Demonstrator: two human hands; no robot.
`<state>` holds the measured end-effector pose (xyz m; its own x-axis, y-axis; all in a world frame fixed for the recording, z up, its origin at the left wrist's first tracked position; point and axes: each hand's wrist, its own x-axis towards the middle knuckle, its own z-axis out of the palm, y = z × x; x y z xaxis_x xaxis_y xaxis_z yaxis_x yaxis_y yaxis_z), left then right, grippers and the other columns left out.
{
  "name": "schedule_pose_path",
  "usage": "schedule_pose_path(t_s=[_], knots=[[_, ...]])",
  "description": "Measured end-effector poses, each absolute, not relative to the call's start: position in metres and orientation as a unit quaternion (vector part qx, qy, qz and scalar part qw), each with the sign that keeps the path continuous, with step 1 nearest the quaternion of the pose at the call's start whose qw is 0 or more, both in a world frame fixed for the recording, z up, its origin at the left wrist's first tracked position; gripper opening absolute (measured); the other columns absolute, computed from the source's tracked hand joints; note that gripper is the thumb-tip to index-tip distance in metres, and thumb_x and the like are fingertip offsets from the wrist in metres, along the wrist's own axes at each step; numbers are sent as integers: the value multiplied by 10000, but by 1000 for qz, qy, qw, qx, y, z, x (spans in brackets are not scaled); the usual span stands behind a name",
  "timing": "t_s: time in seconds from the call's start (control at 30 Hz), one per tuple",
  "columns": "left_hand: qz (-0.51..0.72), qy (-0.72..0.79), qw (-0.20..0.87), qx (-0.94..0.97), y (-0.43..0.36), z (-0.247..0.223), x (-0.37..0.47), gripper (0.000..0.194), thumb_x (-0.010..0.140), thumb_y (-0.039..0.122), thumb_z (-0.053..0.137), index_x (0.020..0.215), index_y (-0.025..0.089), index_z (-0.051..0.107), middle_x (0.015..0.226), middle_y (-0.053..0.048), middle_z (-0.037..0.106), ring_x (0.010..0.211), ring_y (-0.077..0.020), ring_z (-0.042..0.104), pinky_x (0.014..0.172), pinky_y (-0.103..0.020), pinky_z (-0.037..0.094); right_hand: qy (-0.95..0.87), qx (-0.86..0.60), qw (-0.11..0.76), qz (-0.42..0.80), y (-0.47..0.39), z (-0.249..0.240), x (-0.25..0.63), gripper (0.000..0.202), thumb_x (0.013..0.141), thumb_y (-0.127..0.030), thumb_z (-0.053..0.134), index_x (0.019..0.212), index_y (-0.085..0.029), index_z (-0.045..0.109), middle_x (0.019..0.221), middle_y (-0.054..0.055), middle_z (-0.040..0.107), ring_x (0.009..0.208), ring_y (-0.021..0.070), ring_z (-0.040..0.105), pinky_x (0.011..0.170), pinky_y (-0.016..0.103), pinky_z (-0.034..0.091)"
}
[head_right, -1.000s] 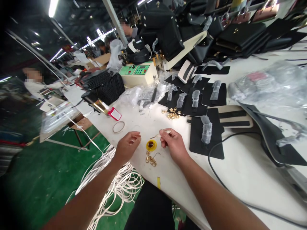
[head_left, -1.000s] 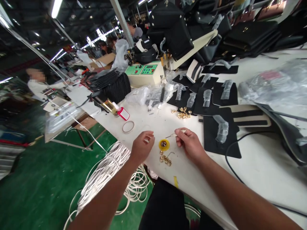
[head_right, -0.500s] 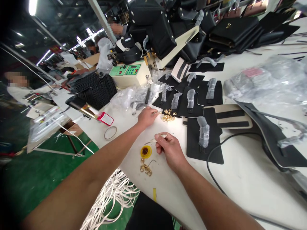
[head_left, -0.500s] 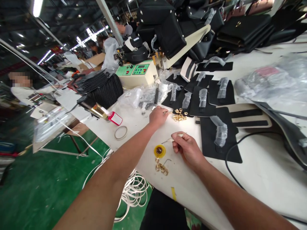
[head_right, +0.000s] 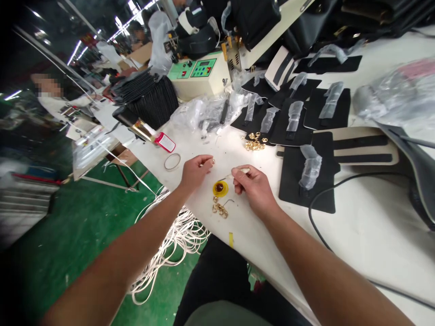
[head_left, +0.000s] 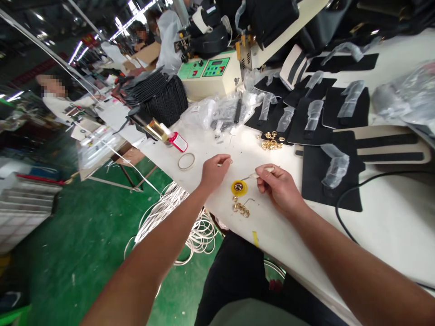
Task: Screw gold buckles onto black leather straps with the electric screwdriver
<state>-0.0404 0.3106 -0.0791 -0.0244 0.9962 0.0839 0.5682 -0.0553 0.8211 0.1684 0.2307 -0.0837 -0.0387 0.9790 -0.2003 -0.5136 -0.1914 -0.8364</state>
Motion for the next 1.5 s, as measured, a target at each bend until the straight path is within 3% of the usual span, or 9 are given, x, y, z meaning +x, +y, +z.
schedule_pose_path(t_s=[0.13,0.33,0.77,1.3,1.5], knots=[[401,645,338,556,252,-85,-67,330,847,430,744,1069,194,805,856,-29,792,721,-143,681,746,-279,560,-338,-414,556,636,228,-90,165,348,796,-517,866,863,-214,709,664,-28,615,535,114,536,528,272,416],[434,615,399,524,214,-88,-63,389,786,413,845,1109,207,779,933,-21,783,812,-141,703,820,-284,572,-387,-441,539,605,223,-93,162,344,827,-527,844,898,-218,709,668,-25,632,548,121,552,546,273,429],[410,594,329,609,205,-97,-51,432,840,281,839,1243,242,688,945,-3,804,839,-150,754,841,-288,592,-490,-517,460,530,218,-90,155,442,855,-598,774,1012,-188,721,594,-23,640,531,140,582,536,266,438],[424,574,326,620,203,-98,-51,485,857,249,831,1314,244,670,977,-7,804,850,-136,750,871,-274,592,-504,-521,450,522,216,-86,151,418,860,-573,768,1007,-185,715,582,-26,624,527,129,559,529,252,421],[437,567,343,608,203,-97,-51,464,853,217,816,1296,226,678,983,-8,803,822,-121,738,829,-250,595,-510,-507,451,529,214,-90,151,323,903,-498,723,1025,-202,687,597,-36,609,525,120,522,523,251,396]])
